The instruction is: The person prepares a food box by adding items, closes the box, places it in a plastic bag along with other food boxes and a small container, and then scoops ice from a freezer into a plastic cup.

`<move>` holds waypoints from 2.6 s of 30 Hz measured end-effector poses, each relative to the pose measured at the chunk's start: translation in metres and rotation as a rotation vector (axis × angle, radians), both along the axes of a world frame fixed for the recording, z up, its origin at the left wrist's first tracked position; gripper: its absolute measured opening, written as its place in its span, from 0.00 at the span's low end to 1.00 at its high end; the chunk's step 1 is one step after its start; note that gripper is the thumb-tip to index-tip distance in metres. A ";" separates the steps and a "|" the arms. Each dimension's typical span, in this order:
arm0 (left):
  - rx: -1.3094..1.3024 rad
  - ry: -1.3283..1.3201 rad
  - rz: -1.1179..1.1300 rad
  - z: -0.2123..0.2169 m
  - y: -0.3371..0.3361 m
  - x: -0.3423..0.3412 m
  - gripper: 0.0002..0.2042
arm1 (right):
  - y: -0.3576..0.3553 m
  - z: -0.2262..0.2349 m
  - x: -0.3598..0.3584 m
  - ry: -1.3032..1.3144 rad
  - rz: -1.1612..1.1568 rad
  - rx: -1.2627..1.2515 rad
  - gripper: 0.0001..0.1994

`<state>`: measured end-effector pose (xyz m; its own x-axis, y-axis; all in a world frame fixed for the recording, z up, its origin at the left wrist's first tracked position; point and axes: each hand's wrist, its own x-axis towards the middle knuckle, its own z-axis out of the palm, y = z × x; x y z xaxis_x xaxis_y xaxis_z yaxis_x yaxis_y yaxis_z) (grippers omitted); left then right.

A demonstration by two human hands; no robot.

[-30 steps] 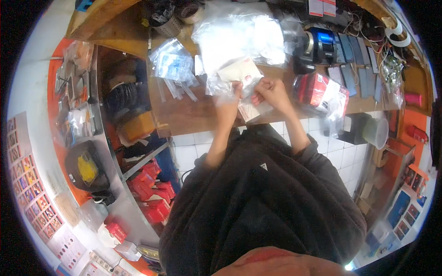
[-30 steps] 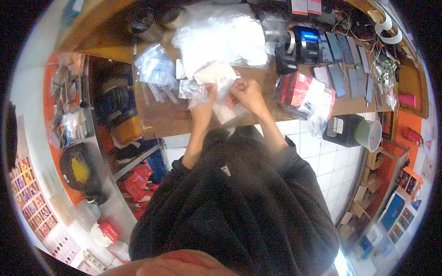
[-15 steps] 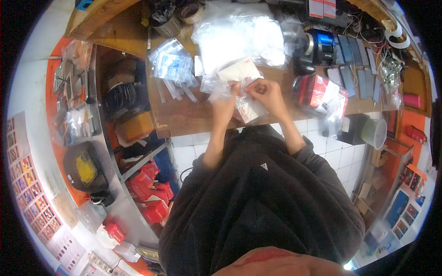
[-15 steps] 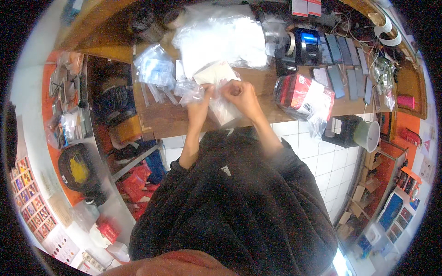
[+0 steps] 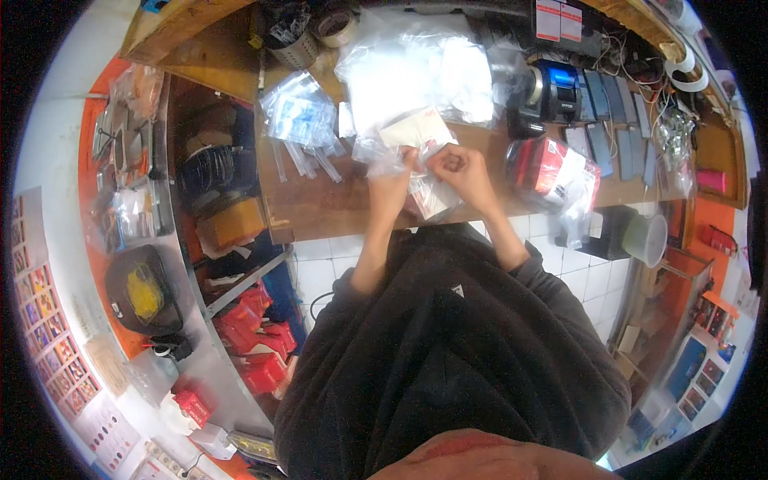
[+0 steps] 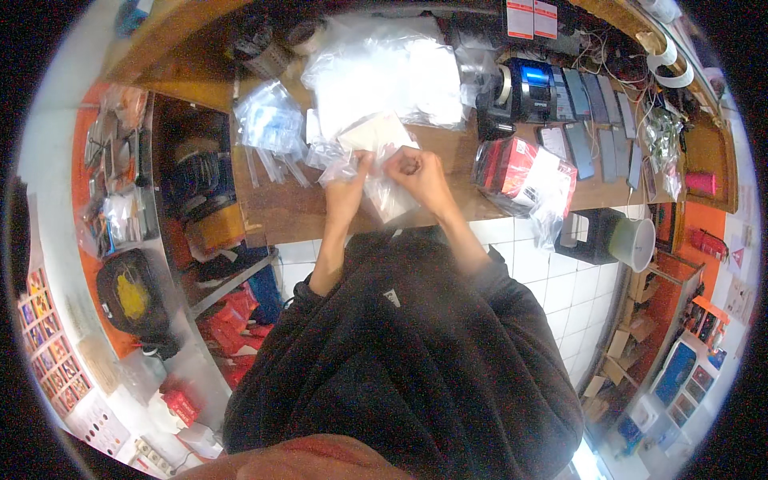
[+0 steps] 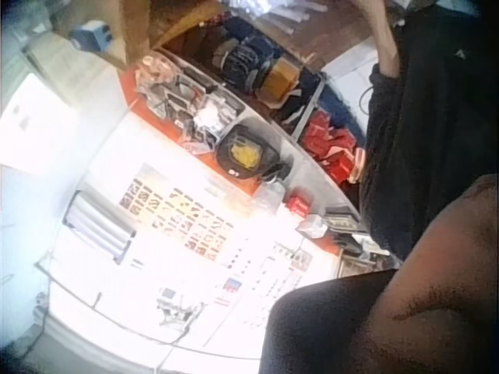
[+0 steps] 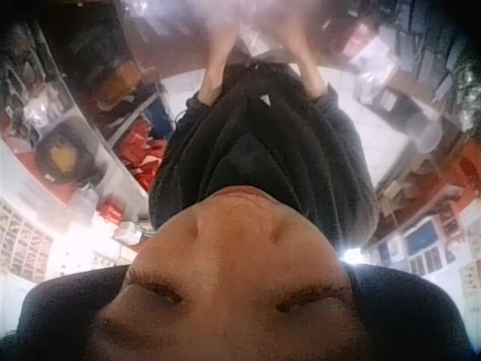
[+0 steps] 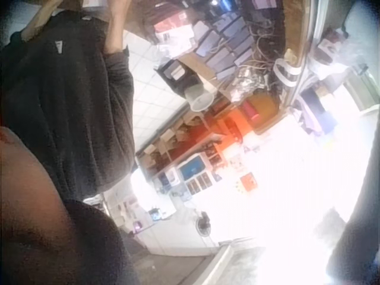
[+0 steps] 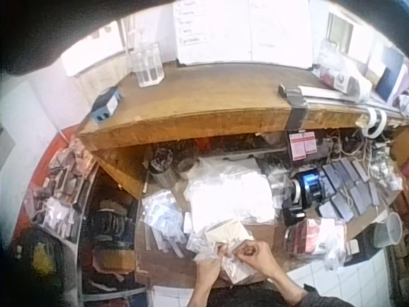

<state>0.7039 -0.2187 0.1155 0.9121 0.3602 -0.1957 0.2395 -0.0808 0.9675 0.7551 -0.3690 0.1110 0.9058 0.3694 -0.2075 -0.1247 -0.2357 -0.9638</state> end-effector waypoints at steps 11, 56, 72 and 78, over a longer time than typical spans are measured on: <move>0.019 -0.004 0.045 -0.003 -0.004 -0.001 0.13 | 0.003 0.014 0.001 -0.042 0.031 -0.062 0.02; 0.737 -0.194 -0.202 -0.044 -0.012 0.002 0.20 | 0.012 0.002 0.012 -0.368 -0.235 -0.120 0.08; 0.484 -0.813 -0.220 0.096 -0.078 -0.020 0.20 | -0.255 0.024 -0.008 -0.735 0.210 -1.184 0.32; 0.116 0.175 -0.930 0.019 -0.178 -0.001 0.22 | -0.282 0.028 -0.009 -0.584 -0.022 -0.859 0.22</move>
<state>0.7026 -0.3971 0.1348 0.8041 -0.4689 -0.3655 0.1721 -0.4048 0.8981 0.7463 -0.6512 0.1390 0.9547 0.2865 0.0801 0.2948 -0.8749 -0.3843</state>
